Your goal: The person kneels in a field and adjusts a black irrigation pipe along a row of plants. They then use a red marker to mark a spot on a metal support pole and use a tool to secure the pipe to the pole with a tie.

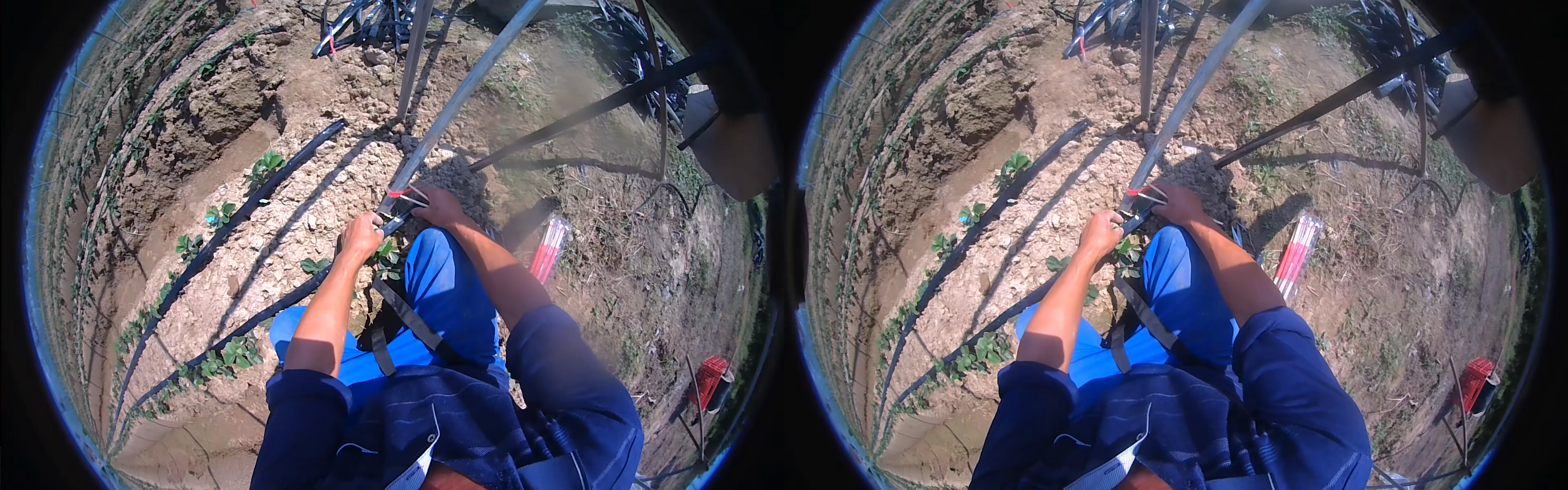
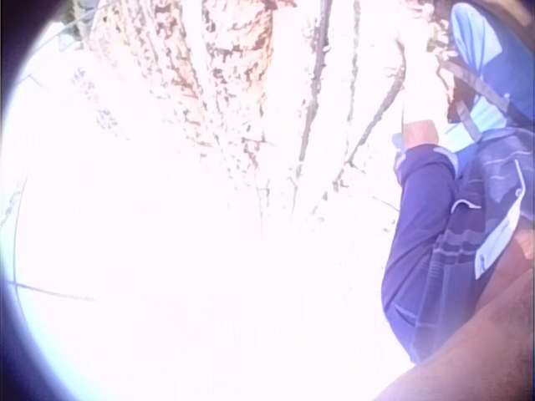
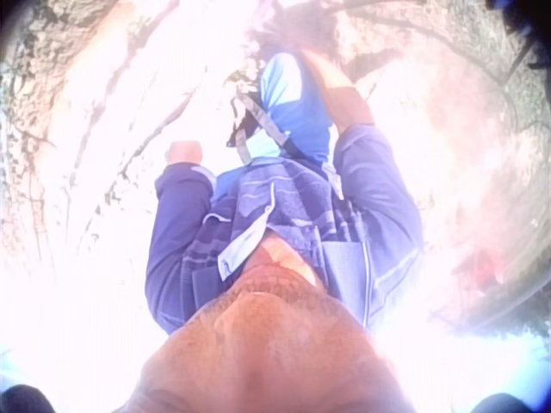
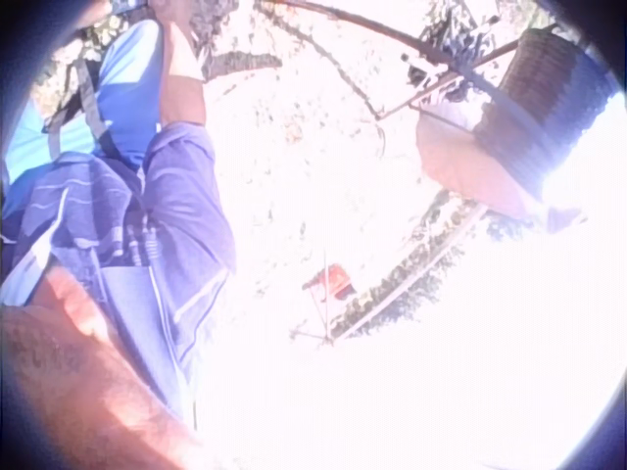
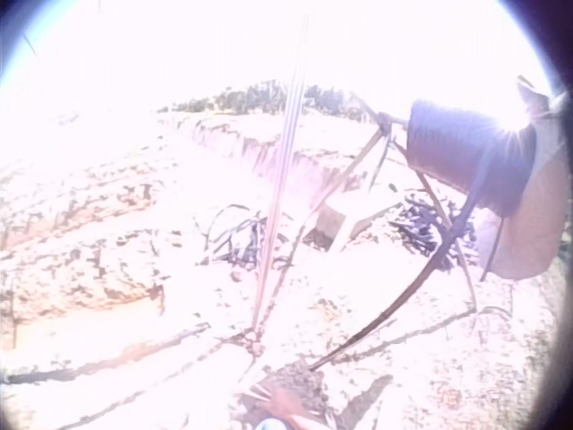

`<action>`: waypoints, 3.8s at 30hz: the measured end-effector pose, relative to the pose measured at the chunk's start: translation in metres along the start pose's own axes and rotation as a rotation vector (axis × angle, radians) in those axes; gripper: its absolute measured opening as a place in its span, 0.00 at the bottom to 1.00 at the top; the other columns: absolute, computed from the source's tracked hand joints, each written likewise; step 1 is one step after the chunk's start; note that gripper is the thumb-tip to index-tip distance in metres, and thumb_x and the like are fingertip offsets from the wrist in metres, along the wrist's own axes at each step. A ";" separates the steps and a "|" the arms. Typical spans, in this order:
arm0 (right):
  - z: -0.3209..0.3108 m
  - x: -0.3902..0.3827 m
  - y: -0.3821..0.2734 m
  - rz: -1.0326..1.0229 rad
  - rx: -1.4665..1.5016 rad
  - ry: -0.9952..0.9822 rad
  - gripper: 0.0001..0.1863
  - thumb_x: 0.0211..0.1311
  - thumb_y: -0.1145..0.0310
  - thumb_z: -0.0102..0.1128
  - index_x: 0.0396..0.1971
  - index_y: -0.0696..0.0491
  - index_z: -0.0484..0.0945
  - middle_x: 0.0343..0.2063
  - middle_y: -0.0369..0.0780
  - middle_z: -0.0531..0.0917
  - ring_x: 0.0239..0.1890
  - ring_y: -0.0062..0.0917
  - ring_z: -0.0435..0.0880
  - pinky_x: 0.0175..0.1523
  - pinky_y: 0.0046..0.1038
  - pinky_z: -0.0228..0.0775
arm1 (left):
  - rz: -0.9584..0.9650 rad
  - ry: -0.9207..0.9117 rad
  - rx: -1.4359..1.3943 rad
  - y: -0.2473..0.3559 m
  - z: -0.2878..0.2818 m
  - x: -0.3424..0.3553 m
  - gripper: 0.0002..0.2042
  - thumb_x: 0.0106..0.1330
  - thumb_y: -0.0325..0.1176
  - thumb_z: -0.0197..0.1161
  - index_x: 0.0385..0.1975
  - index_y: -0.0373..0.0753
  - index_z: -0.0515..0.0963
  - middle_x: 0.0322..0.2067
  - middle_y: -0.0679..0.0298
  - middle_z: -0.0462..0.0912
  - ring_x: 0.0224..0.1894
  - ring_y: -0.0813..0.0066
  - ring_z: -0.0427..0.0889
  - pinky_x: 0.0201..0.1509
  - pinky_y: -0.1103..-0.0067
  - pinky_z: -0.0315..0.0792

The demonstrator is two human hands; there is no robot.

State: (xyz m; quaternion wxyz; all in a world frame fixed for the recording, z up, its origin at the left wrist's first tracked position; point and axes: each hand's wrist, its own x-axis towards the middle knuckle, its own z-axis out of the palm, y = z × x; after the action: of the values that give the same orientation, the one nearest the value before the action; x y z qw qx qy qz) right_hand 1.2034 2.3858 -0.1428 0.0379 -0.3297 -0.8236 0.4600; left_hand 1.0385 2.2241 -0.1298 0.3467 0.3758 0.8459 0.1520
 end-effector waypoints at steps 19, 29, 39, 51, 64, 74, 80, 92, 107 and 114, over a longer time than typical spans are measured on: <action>0.007 0.002 0.020 -0.063 0.241 -0.120 0.16 0.50 0.67 0.68 0.40 0.56 0.79 0.28 0.40 0.82 0.32 0.25 0.78 0.40 0.30 0.73 | 0.271 0.012 0.139 -0.002 0.012 -0.009 0.18 0.51 0.36 0.71 0.42 0.36 0.82 0.42 0.51 0.82 0.48 0.49 0.79 0.56 0.60 0.72; 0.028 0.005 0.012 -0.212 -0.006 -0.196 0.32 0.54 0.71 0.63 0.63 0.51 0.70 0.42 0.41 0.82 0.43 0.24 0.78 0.52 0.29 0.72 | 0.325 0.075 0.033 -0.019 0.029 -0.026 0.17 0.56 0.33 0.63 0.45 0.35 0.78 0.46 0.51 0.80 0.52 0.49 0.76 0.58 0.59 0.69; 0.039 0.013 0.034 -0.070 0.457 -0.283 0.22 0.65 0.71 0.57 0.59 0.54 0.72 0.33 0.32 0.78 0.32 0.15 0.71 0.37 0.21 0.69 | 0.259 -0.086 -0.100 0.001 0.017 -0.007 0.21 0.57 0.30 0.59 0.52 0.36 0.75 0.42 0.42 0.82 0.49 0.43 0.81 0.53 0.60 0.75; 0.029 0.004 0.008 0.187 0.709 -0.186 0.14 0.68 0.71 0.57 0.51 0.54 0.79 0.28 0.33 0.81 0.26 0.15 0.75 0.31 0.18 0.67 | 0.234 -0.157 -0.133 0.011 0.000 0.013 0.24 0.59 0.37 0.60 0.54 0.32 0.74 0.48 0.40 0.80 0.54 0.45 0.79 0.59 0.63 0.72; 0.007 -0.007 0.000 0.194 0.330 0.194 0.13 0.56 0.63 0.65 0.32 0.58 0.79 0.21 0.36 0.80 0.26 0.23 0.77 0.33 0.31 0.69 | 0.324 0.149 0.052 0.041 0.020 0.010 0.10 0.68 0.40 0.58 0.38 0.40 0.76 0.29 0.45 0.83 0.36 0.41 0.83 0.40 0.52 0.75; 0.008 -0.011 -0.008 0.191 0.124 0.430 0.13 0.55 0.62 0.64 0.34 0.56 0.80 0.25 0.46 0.83 0.28 0.35 0.82 0.36 0.36 0.72 | 0.356 0.220 -0.030 0.059 0.032 0.026 0.08 0.66 0.34 0.60 0.36 0.37 0.75 0.28 0.44 0.83 0.35 0.41 0.82 0.40 0.53 0.74; 0.012 -0.025 -0.012 0.042 -0.250 0.543 0.08 0.59 0.63 0.62 0.37 0.48 0.81 0.35 0.45 0.83 0.38 0.46 0.83 0.41 0.40 0.75 | 0.197 0.146 -0.236 0.074 0.042 0.045 0.06 0.60 0.31 0.61 0.32 0.37 0.80 0.31 0.42 0.82 0.40 0.40 0.82 0.44 0.57 0.75; 0.021 -0.041 -0.008 -0.161 -0.087 0.545 0.11 0.58 0.73 0.62 0.40 0.48 0.86 0.37 0.42 0.85 0.41 0.36 0.85 0.44 0.30 0.75 | 0.314 0.084 -0.365 0.051 0.057 0.062 0.07 0.61 0.30 0.59 0.34 0.34 0.80 0.32 0.42 0.83 0.40 0.43 0.83 0.43 0.59 0.76; 0.013 -0.040 0.001 -0.159 -0.165 0.448 0.12 0.53 0.72 0.64 0.38 0.46 0.85 0.35 0.40 0.85 0.39 0.39 0.85 0.44 0.33 0.77 | 0.242 -0.268 -0.458 0.049 0.038 0.069 0.10 0.64 0.27 0.56 0.40 0.33 0.82 0.27 0.52 0.83 0.33 0.63 0.83 0.37 0.70 0.75; 0.004 -0.034 -0.007 0.294 0.298 0.368 0.15 0.55 0.61 0.65 0.42 0.50 0.83 0.33 0.46 0.86 0.37 0.37 0.86 0.44 0.34 0.75 | 0.454 0.015 -0.334 0.045 0.053 0.068 0.09 0.63 0.22 0.53 0.39 0.32 0.79 0.33 0.49 0.84 0.39 0.57 0.83 0.45 0.69 0.75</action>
State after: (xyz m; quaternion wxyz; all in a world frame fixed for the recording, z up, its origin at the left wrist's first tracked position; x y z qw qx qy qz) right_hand 1.2246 2.3608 -0.1316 0.1679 -0.5145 -0.6694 0.5090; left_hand 1.0670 2.3039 -0.1764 0.3547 0.4922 0.7057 0.3660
